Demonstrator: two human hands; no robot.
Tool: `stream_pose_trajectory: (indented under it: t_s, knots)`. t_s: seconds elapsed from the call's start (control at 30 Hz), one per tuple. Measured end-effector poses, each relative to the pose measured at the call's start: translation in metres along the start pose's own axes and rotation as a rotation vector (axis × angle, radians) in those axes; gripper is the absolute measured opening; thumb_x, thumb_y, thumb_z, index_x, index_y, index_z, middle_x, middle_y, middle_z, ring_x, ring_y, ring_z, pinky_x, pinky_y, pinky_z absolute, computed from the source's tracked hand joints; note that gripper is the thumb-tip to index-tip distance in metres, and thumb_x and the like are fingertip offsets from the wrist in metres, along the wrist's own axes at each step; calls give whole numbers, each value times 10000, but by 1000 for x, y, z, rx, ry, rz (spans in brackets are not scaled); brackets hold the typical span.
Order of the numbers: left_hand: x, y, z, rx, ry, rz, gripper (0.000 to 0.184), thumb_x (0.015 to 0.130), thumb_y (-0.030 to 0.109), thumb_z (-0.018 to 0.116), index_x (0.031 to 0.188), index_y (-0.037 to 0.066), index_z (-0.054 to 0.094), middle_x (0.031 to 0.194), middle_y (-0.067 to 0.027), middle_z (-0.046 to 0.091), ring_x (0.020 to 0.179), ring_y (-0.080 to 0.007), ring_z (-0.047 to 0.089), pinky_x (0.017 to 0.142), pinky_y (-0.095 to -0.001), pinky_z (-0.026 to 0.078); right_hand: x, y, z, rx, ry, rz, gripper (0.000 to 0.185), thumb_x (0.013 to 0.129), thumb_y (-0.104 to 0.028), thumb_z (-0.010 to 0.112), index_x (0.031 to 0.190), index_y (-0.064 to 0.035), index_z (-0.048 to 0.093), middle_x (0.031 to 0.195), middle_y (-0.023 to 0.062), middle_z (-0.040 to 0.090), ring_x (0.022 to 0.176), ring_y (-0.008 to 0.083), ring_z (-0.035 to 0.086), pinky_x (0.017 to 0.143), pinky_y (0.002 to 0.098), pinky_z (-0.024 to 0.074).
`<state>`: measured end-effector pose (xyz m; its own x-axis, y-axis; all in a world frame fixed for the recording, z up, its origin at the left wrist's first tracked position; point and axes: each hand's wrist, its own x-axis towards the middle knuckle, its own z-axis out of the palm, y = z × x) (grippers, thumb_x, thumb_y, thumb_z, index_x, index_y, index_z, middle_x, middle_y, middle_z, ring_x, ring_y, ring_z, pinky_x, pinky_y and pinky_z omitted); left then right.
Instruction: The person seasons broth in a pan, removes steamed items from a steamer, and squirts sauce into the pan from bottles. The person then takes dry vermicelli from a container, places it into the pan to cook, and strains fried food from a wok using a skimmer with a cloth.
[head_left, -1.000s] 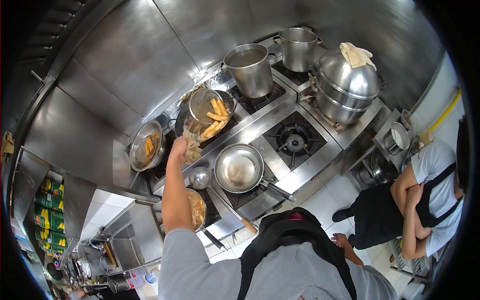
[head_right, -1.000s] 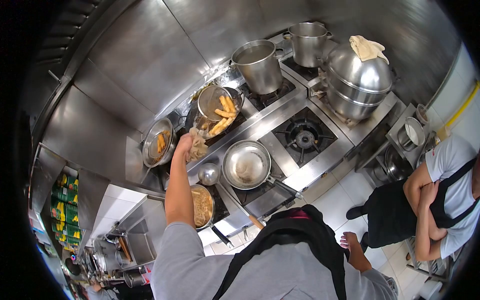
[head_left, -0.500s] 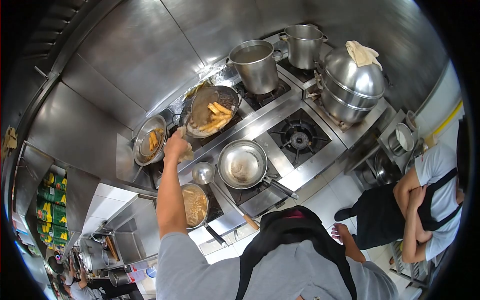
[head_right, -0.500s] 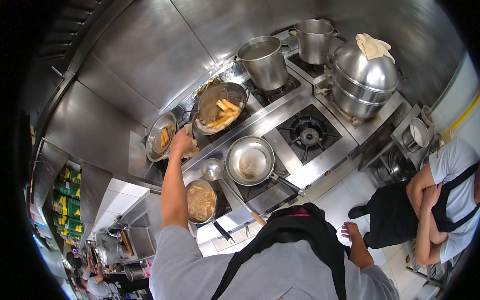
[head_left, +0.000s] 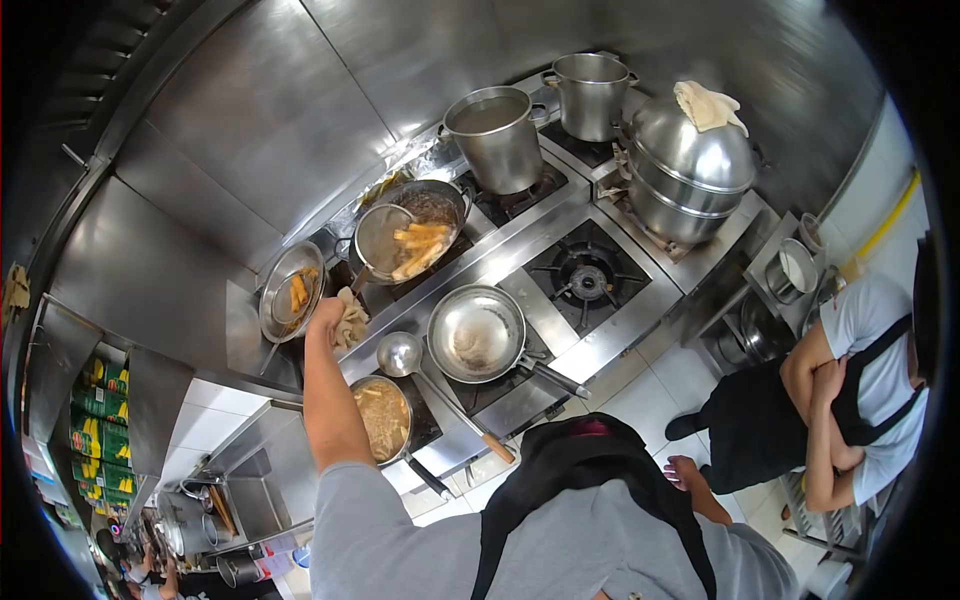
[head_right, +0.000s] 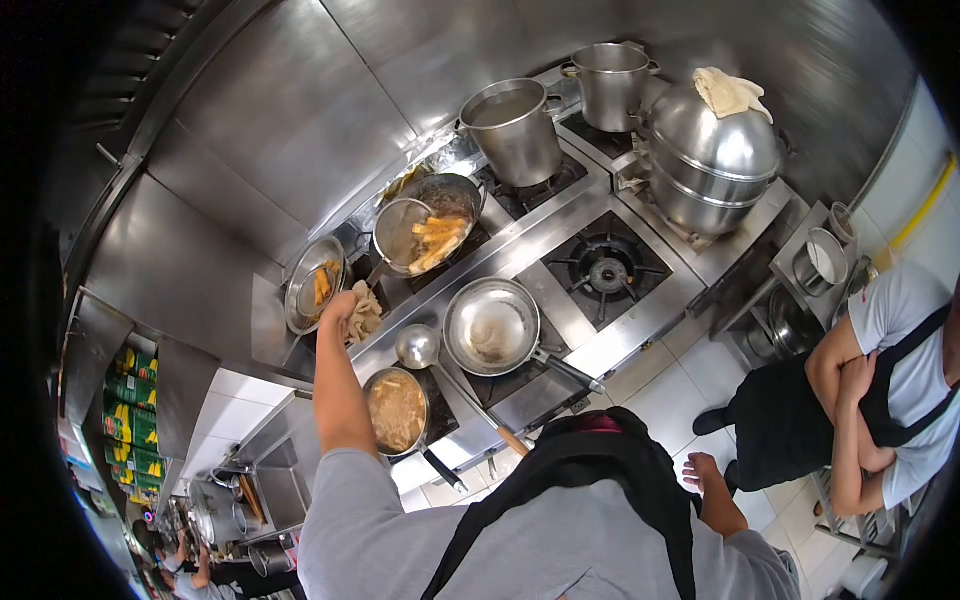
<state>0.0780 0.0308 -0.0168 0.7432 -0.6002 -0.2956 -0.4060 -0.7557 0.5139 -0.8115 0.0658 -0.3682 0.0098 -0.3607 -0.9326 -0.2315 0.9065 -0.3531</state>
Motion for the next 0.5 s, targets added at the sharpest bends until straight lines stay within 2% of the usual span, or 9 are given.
stream_pose_trajectory:
  t_s: [0.03,0.07,0.13,0.17,0.23,0.27,0.37,0.43,0.5]
  knots:
    - [-9,8,-1,-147,-60,-173,343,847,114,459,1043,-75,667,944,-214,687,882,-308,664,769,-453,506,0,1,-1,-21,10,16,345,966,-240,508,1272,-87,548,1115,124,603,946,295,612,805,487,524]
    - [9,-5,7,-148,-61,-170,343,847,114,459,1043,-75,667,944,-214,687,882,-308,664,769,-453,506,2,4,-2,-20,11,15,345,966,-240,508,1272,-87,548,1115,124,603,946,295,612,805,487,524]
    - [62,-47,30,-516,-115,-235,320,877,125,448,1044,-24,677,978,-213,700,863,-342,679,771,-465,537,11,11,-7,-49,-39,24,332,961,-233,511,1259,-93,550,1089,119,599,933,295,614,795,489,525]
    - [58,-48,31,-522,-113,-236,320,877,125,448,1044,-24,677,978,-213,700,863,-342,679,771,-465,537,13,12,-9,-54,-37,21,332,961,-233,511,1259,-93,550,1089,119,599,933,295,614,795,489,525]
    - [50,-47,37,-761,-232,-242,310,901,148,449,1040,-6,679,998,-202,706,869,-340,688,785,-474,551,16,12,-11,-103,-82,-16,321,954,-222,516,1249,-101,551,1057,110,598,924,296,615,783,488,526]
    - [46,-42,42,-878,-293,-243,305,912,160,450,1039,2,679,1008,-197,709,872,-339,692,792,-479,558,5,4,-7,-135,-45,21,319,994,-245,469,1277,-139,573,1137,62,655,957,227,608,797,430,473]
    - [32,-26,56,-1220,-492,-243,295,948,194,453,1034,29,682,1038,-181,718,880,-337,705,813,-493,580,-1,-7,0,-22,3,17,326,955,-222,522,1258,-104,544,1062,101,597,936,286,618,786,485,527]
    - [30,-22,55,-1312,-557,-238,276,934,175,463,1020,25,678,1002,-174,713,846,-329,702,782,-482,577,-4,-14,0,-20,15,7,325,957,-229,520,1259,-110,543,1064,98,599,939,278,619,789,480,528]
    - [26,-18,52,-1267,-510,-225,257,920,156,474,1005,20,675,967,-167,709,812,-321,698,750,-470,574,-7,-17,2,-16,30,-36,320,958,-234,517,1255,-116,545,1070,94,603,934,273,619,789,474,529]
